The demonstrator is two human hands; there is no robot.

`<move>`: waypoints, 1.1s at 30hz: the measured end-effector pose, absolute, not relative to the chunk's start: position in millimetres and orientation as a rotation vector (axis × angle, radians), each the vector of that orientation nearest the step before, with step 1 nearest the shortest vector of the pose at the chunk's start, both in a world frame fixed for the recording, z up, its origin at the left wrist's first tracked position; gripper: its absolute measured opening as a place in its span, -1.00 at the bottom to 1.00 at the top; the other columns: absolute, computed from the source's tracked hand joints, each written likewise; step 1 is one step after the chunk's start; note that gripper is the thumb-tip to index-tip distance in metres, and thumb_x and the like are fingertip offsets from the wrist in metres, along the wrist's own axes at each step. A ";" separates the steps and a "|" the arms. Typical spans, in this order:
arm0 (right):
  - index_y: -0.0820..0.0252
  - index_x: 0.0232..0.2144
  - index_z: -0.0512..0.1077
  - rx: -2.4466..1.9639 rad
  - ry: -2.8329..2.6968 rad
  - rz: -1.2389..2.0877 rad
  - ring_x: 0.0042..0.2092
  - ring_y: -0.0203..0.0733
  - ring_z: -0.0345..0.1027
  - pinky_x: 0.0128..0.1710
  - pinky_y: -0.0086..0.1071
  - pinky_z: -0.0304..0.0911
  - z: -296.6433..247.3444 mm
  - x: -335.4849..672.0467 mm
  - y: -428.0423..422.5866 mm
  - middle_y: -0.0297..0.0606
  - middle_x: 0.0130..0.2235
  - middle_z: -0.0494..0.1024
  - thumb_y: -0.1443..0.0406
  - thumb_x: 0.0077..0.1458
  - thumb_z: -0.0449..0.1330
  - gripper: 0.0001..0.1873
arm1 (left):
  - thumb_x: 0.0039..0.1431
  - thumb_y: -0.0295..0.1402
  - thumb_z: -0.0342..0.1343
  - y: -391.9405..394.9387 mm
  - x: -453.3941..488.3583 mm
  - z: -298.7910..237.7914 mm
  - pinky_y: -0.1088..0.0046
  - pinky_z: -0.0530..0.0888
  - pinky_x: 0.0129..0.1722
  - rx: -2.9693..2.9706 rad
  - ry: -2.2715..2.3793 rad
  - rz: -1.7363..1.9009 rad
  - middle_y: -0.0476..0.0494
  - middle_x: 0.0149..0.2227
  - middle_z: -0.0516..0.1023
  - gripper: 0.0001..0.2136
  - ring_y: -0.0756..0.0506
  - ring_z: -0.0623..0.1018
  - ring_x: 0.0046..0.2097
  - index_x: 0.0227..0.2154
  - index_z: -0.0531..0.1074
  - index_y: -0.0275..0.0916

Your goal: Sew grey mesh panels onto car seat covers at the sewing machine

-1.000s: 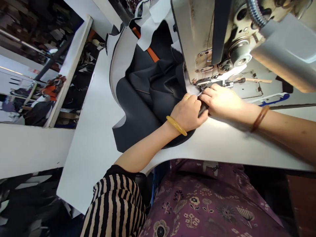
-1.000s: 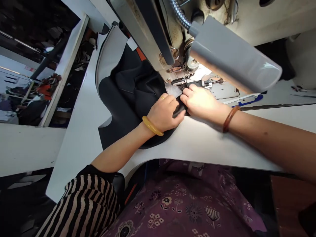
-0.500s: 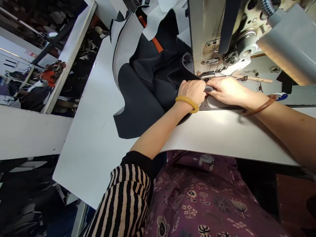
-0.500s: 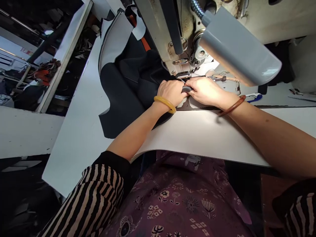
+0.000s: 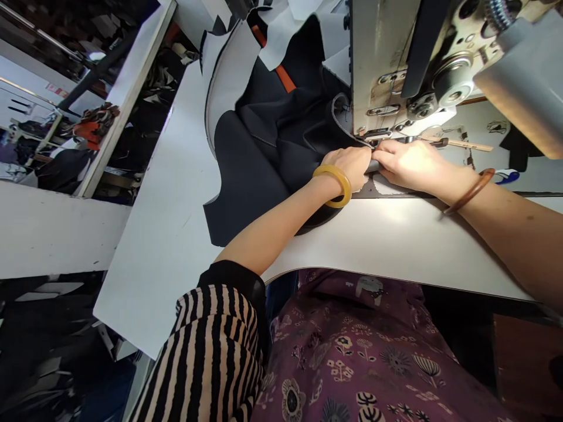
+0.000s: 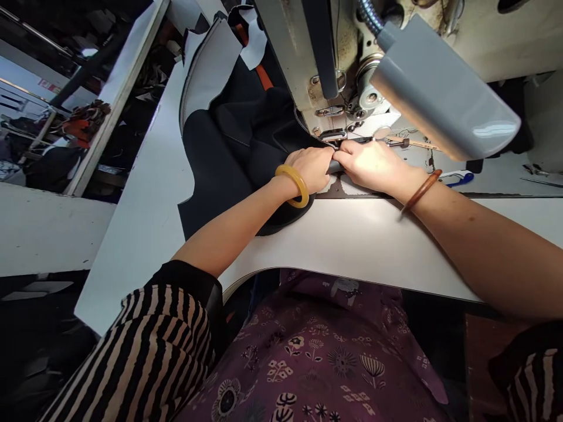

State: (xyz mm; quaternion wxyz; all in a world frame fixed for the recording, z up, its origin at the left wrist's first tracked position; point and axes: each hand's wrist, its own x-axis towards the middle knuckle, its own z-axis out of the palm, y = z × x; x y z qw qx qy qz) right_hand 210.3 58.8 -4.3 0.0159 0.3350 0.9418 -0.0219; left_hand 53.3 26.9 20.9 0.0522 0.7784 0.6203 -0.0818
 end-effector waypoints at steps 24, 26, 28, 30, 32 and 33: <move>0.33 0.18 0.26 0.946 2.752 -0.097 -0.37 -0.03 0.43 -0.54 -0.27 0.02 10.9 198.5 1.7 0.22 0.30 0.12 0.16 0.20 -0.19 -0.39 | 0.31 -0.27 -0.03 -92.3 38.7 97.0 0.51 0.33 -0.47 2.109 1.002 -0.501 -0.03 -0.42 0.57 -0.83 0.00 0.51 -0.45 -0.26 0.40 -0.23; 0.37 0.20 0.23 0.940 2.748 -0.091 -0.39 -0.01 0.43 -0.54 -0.27 0.01 9.7 196.8 0.1 0.29 0.29 0.13 0.20 0.18 -0.19 -0.39 | 0.36 -0.29 -0.09 -73.0 38.6 86.8 0.53 0.41 -0.28 2.258 1.050 -0.291 -0.06 -0.27 0.59 -0.80 0.01 0.54 -0.29 -0.23 0.41 -0.24; 0.38 0.21 0.21 0.946 2.748 -0.084 -0.39 0.01 0.43 -0.52 -0.27 0.02 7.5 195.5 0.0 0.33 0.25 0.19 0.25 0.17 -0.19 -0.38 | 0.36 -0.44 -0.15 -46.8 36.9 78.5 0.47 0.41 -0.09 2.524 1.206 -0.177 -0.16 -0.09 0.55 -0.78 -0.05 0.52 -0.06 -0.17 0.42 -0.27; 0.35 0.22 0.22 0.966 2.746 -0.075 -0.40 -0.02 0.43 -0.52 -0.28 0.03 5.7 195.6 0.5 0.29 0.22 0.24 0.24 0.17 -0.18 -0.38 | 0.32 -0.55 -0.22 -19.5 36.7 72.4 0.40 0.40 -0.03 2.707 1.317 -0.267 -0.26 0.02 0.48 -0.70 -0.12 0.44 0.10 -0.12 0.42 -0.33; 0.27 0.24 0.22 0.978 2.734 -0.065 -0.42 -0.08 0.41 -0.52 -0.31 0.03 5.2 197.4 1.0 0.21 0.27 0.20 0.20 0.17 -0.17 -0.38 | 0.31 -0.59 -0.25 2.3 37.7 67.8 0.38 0.42 -0.06 2.760 1.348 -0.429 -0.28 0.06 0.46 -0.66 -0.16 0.40 0.15 -0.09 0.43 -0.35; 0.24 0.25 0.22 0.983 2.730 -0.061 -0.42 -0.12 0.41 -0.52 -0.31 0.03 5.4 198.6 1.2 0.17 0.30 0.15 0.18 0.17 -0.15 -0.37 | 0.31 -0.59 -0.25 9.9 37.8 65.8 0.37 0.43 -0.08 2.764 1.357 -0.483 -0.27 0.06 0.46 -0.65 -0.16 0.40 0.14 -0.08 0.44 -0.34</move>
